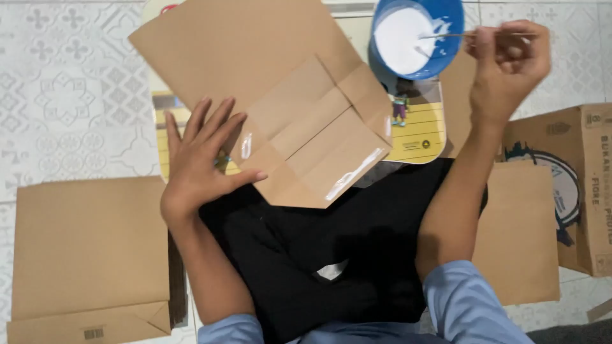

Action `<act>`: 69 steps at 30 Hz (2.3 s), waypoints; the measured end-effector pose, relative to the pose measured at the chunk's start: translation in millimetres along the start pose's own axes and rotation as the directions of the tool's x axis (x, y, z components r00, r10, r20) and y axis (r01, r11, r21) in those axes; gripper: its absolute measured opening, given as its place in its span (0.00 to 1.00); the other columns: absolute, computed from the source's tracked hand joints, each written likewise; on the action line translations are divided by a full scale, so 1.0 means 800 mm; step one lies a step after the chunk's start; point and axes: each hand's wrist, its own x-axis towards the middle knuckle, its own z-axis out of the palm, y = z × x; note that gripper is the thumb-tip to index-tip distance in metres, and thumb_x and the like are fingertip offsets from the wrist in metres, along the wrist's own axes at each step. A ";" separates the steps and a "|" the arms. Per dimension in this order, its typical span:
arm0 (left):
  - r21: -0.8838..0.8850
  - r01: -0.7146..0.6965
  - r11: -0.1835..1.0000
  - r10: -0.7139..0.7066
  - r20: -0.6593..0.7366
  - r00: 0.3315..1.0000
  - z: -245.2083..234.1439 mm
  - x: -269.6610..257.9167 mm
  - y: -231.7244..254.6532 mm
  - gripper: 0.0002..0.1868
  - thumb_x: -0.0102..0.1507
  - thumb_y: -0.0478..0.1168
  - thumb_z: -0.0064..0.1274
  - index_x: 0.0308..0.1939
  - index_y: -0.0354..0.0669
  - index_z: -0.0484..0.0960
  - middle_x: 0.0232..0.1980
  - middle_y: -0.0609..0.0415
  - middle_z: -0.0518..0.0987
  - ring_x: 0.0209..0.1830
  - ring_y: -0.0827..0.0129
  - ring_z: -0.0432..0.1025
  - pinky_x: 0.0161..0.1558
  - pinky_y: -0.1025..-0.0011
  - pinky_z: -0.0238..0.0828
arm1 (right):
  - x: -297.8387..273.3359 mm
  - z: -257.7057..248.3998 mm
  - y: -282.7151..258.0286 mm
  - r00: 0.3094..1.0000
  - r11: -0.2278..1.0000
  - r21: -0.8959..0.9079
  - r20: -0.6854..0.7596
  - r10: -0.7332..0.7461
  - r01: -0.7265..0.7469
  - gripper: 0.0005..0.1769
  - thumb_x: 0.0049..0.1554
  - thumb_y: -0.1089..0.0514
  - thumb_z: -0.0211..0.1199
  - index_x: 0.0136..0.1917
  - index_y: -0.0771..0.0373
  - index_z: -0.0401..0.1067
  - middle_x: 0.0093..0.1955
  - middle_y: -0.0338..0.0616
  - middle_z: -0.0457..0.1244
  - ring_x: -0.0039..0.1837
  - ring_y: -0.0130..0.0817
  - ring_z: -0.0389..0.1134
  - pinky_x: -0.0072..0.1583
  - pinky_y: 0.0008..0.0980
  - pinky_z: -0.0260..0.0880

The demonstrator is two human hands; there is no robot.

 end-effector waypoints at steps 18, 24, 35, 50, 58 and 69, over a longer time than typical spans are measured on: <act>0.028 0.032 0.999 -0.032 0.018 0.999 0.000 0.008 0.015 0.57 0.39 0.68 0.67 0.68 0.46 0.76 0.77 0.57 0.67 0.81 0.51 0.51 0.75 0.33 0.24 | 0.004 0.005 -0.007 0.997 0.995 0.053 0.008 0.081 -0.082 0.13 0.68 0.78 0.65 0.57 0.73 0.63 0.50 0.63 0.68 0.52 0.47 0.74 0.57 0.37 0.80; 0.016 0.016 1.000 -0.015 -0.020 1.000 0.001 0.003 0.009 0.55 0.39 0.66 0.69 0.68 0.48 0.77 0.77 0.59 0.67 0.81 0.52 0.52 0.76 0.34 0.26 | 0.006 0.001 -0.015 0.993 0.981 0.162 -0.034 0.110 -0.103 0.14 0.70 0.65 0.68 0.59 0.66 0.63 0.49 0.59 0.68 0.51 0.48 0.74 0.57 0.39 0.82; 0.001 -0.003 1.000 0.003 -0.023 1.000 0.007 -0.009 -0.018 0.57 0.45 0.77 0.59 0.71 0.49 0.74 0.79 0.60 0.63 0.82 0.59 0.47 0.75 0.38 0.16 | -0.040 0.143 -0.127 0.905 0.864 0.439 0.424 0.040 -0.245 0.15 0.62 0.75 0.66 0.53 0.64 0.62 0.47 0.53 0.67 0.54 0.44 0.74 0.58 0.37 0.83; -0.001 -0.027 1.000 0.027 -0.080 0.996 0.013 -0.012 -0.027 0.59 0.43 0.79 0.61 0.70 0.48 0.75 0.79 0.61 0.63 0.81 0.62 0.45 0.77 0.41 0.16 | -0.071 0.201 -0.168 0.848 0.922 0.274 0.521 0.096 -0.272 0.10 0.57 0.83 0.66 0.46 0.75 0.69 0.46 0.60 0.69 0.55 0.50 0.75 0.57 0.34 0.81; 0.000 -0.023 1.000 0.023 -0.067 0.997 0.013 -0.012 -0.027 0.58 0.44 0.78 0.62 0.69 0.48 0.75 0.79 0.61 0.62 0.82 0.62 0.44 0.76 0.39 0.16 | -0.072 0.202 -0.167 0.876 0.929 0.271 0.472 0.102 -0.254 0.10 0.59 0.81 0.66 0.46 0.75 0.68 0.47 0.65 0.69 0.55 0.50 0.75 0.57 0.36 0.81; 0.002 -0.012 1.000 0.012 -0.061 0.998 0.014 -0.011 -0.027 0.60 0.42 0.80 0.61 0.70 0.50 0.75 0.79 0.61 0.62 0.82 0.62 0.44 0.76 0.40 0.14 | -0.072 0.208 -0.172 0.876 0.922 0.244 0.453 0.166 -0.301 0.08 0.61 0.79 0.65 0.48 0.75 0.67 0.50 0.65 0.69 0.53 0.47 0.75 0.56 0.34 0.80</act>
